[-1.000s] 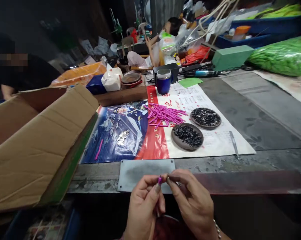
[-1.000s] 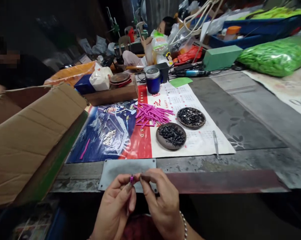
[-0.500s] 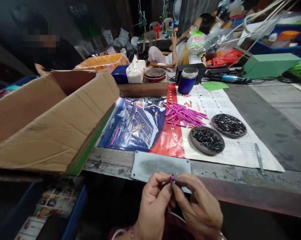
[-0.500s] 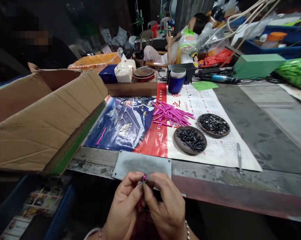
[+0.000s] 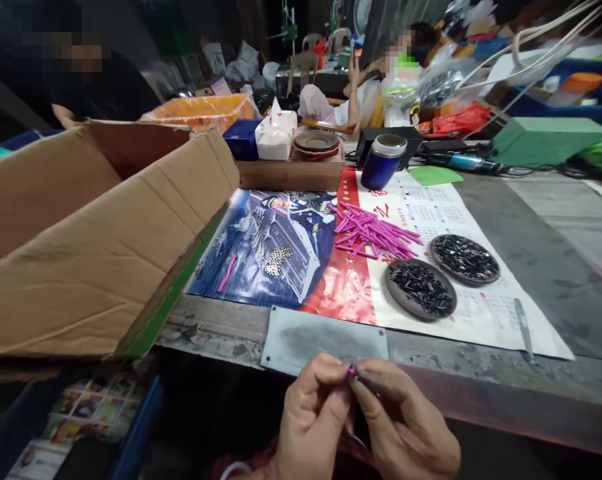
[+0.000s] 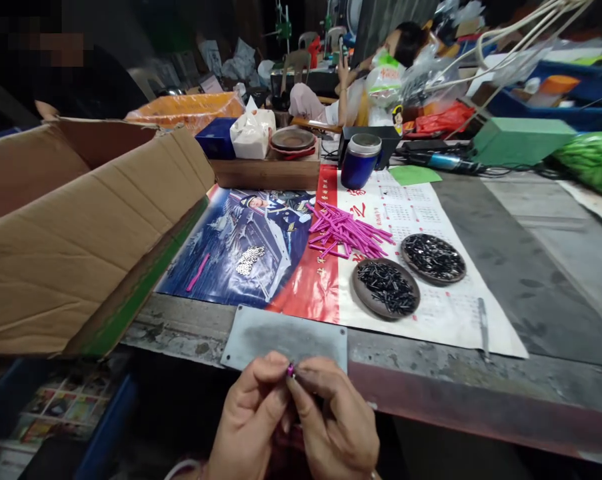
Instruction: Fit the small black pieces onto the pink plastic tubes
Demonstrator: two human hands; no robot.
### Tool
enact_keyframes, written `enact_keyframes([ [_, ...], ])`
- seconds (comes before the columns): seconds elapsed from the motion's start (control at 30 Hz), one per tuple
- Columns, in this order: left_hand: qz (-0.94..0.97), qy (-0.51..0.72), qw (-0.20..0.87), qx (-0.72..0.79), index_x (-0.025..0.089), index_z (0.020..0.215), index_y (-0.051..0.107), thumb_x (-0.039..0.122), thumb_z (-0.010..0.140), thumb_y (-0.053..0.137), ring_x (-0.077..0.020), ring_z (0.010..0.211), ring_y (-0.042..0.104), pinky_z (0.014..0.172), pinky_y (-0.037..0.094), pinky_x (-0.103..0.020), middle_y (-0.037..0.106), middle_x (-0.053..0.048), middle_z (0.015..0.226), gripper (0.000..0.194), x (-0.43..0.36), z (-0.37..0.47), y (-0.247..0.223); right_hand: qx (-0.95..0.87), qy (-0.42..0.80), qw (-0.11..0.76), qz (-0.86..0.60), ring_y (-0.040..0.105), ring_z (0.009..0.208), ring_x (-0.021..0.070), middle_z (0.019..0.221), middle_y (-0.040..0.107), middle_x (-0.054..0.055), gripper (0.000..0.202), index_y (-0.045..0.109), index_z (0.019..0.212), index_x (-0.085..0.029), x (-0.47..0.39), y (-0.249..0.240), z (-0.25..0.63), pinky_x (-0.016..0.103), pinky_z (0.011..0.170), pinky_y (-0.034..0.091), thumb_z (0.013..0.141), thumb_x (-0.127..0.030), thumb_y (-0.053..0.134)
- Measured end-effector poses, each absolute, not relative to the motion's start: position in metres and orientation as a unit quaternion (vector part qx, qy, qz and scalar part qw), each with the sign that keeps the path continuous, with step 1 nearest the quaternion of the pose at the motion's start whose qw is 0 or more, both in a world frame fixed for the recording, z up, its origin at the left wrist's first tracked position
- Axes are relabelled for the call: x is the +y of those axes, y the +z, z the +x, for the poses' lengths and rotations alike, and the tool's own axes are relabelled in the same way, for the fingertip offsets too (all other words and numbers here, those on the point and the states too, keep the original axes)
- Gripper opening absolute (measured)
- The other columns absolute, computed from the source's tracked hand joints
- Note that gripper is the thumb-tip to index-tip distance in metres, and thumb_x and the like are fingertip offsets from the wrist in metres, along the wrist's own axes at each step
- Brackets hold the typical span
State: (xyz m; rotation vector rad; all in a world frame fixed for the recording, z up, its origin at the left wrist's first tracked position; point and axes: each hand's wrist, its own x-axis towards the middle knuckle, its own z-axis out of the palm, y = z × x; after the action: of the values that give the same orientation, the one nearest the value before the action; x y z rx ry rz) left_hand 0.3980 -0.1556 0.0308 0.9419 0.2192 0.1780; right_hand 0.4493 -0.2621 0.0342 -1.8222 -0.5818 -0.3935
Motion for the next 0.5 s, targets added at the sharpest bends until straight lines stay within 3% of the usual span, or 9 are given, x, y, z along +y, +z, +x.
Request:
enact_keyframes([
  [0.13,0.484,0.105,0.862,0.104,0.026,0.097,0.07,0.022,0.098,0.059,-0.0062,0.064,0.045,0.06,0.04,-0.018,0.051,0.001,0.088,0.011,-0.153,0.399,0.031,-0.23,-0.151,0.555,-0.785,0.07,0.068,0.0109,0.082,0.071,-0.001,0.004,0.065,0.093,-0.024,-0.257,0.033,0.453,0.015,0.064,0.057,0.096,-0.023,0.062],
  [0.33,0.535,0.125,0.828,0.109,0.024,0.094,0.069,0.024,0.098,0.059,-0.0077,0.062,0.043,0.056,0.038,-0.018,0.051,0.001,0.085,0.01,-0.15,0.404,0.035,-0.242,-0.163,0.499,-0.816,0.069,0.063,0.0125,0.078,0.07,0.0,0.012,0.062,0.089,-0.023,-0.254,0.033,0.458,0.019,0.061,0.055,0.099,-0.029,0.058],
  [0.5,0.572,0.137,0.803,0.094,0.022,0.092,0.068,0.023,0.097,0.059,-0.0151,0.079,0.054,0.075,0.047,-0.026,0.054,-0.002,0.087,0.011,-0.152,0.401,0.036,-0.294,-0.176,0.485,-0.804,0.06,0.056,0.0125,0.067,0.06,0.0,0.021,0.056,0.082,-0.021,-0.254,0.037,0.461,0.023,0.057,0.047,0.101,-0.016,0.048],
])
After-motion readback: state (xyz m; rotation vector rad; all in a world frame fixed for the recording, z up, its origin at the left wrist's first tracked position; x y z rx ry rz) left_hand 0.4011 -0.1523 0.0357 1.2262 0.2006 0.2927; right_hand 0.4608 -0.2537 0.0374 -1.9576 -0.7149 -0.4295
